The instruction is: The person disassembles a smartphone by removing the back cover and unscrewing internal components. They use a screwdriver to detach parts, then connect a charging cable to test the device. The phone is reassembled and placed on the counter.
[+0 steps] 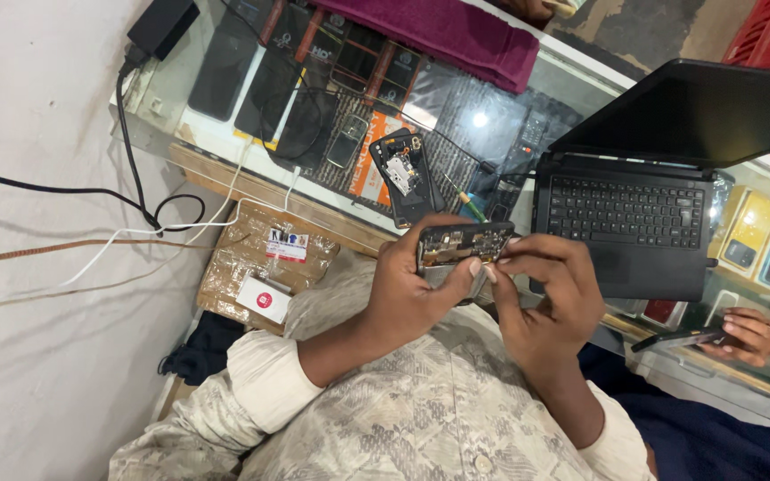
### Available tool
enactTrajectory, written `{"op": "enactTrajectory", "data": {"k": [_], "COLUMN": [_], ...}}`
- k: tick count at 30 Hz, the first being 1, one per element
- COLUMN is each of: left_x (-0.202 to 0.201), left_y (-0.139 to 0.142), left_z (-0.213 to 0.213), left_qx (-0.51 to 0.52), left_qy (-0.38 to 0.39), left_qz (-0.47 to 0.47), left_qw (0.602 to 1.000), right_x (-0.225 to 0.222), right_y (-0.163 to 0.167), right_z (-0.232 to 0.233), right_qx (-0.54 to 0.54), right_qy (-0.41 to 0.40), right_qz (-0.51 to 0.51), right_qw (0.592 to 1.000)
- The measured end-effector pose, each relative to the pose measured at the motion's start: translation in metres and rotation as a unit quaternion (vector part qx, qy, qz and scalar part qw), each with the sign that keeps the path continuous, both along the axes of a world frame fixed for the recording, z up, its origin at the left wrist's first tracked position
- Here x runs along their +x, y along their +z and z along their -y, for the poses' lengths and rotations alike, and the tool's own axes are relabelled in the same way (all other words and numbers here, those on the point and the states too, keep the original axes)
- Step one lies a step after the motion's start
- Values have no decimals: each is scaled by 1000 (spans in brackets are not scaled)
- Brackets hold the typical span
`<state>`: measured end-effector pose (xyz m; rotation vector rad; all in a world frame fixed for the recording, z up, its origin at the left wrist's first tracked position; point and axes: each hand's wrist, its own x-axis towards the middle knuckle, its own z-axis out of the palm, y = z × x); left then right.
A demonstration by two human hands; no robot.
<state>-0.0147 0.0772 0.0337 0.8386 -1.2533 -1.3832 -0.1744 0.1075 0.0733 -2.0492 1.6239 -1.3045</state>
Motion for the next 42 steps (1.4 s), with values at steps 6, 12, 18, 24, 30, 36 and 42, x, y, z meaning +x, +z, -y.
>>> {"op": "enactTrajectory", "data": {"k": [6,12,18,24,30,36,42], "left_x": [4,3,2,0,-4,-13,-18], "left_y": [6,3,4,8,7,7,7], "left_z": [0,6,15,26,36,40,37], "left_qx": [-94,-161,-203,-219,-177,-87,-5], "left_qy": [26,40,4,-27,-28,-12,-42], "left_qz": [65,86,69,60,77,17,-65], "left_qw": [993,982,977,973,981,996,997], "right_x": [1,0,-4,-16,-20,-25,-31], "right_y": [6,3,6,16,13,6,-8], "right_z": [4,6,11,20,33,42,35], "right_qx": [-47,-67,-86,2,-10,-42,6], "right_qy": [3,7,-5,0,6,31,9], "right_qz": [-53,-53,-69,-77,-61,-23,59], "right_qw": [998,996,994,997,998,998,998]}}
